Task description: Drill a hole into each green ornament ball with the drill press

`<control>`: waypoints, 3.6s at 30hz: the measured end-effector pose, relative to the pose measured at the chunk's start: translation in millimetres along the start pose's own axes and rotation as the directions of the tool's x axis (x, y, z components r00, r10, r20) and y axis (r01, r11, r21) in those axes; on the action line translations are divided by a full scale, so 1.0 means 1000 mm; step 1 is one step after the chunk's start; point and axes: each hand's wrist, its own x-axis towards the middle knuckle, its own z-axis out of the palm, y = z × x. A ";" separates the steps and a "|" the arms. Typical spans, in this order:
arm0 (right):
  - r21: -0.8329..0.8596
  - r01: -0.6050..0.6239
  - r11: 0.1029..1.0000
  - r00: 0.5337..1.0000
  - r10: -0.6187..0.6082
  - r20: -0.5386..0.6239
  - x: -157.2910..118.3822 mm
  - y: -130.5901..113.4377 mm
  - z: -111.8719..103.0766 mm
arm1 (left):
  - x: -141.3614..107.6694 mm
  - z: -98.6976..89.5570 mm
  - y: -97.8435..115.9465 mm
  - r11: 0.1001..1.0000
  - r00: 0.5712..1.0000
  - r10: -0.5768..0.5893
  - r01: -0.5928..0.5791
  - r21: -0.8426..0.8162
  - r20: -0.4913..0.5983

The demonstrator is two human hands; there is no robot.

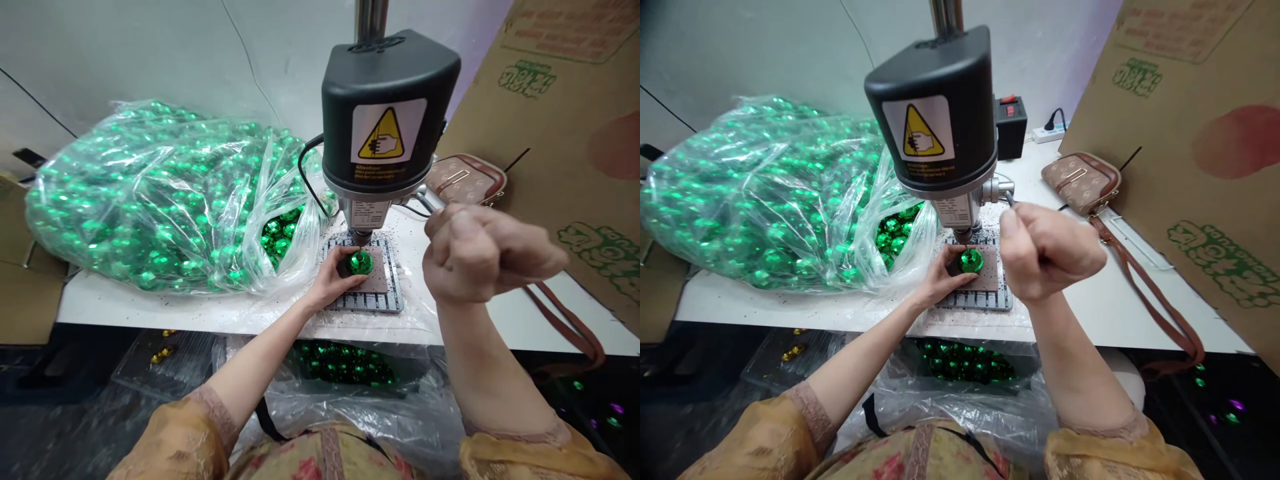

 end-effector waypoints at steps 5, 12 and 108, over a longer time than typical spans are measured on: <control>-0.001 -0.277 0.961 0.959 0.277 -0.056 0.044 -0.006 0.021 | -0.003 0.008 0.009 0.999 0.994 -0.034 0.032 -0.022 -0.107; 0.003 -0.363 0.932 0.931 0.362 -0.048 0.061 0.000 0.024 | -0.034 0.006 0.018 0.953 0.950 0.117 -0.025 0.301 -0.289; -0.027 -0.286 0.958 0.958 0.286 -0.022 0.053 -0.007 0.024 | 0.001 0.007 -0.004 0.996 0.999 0.021 -0.017 0.084 -0.044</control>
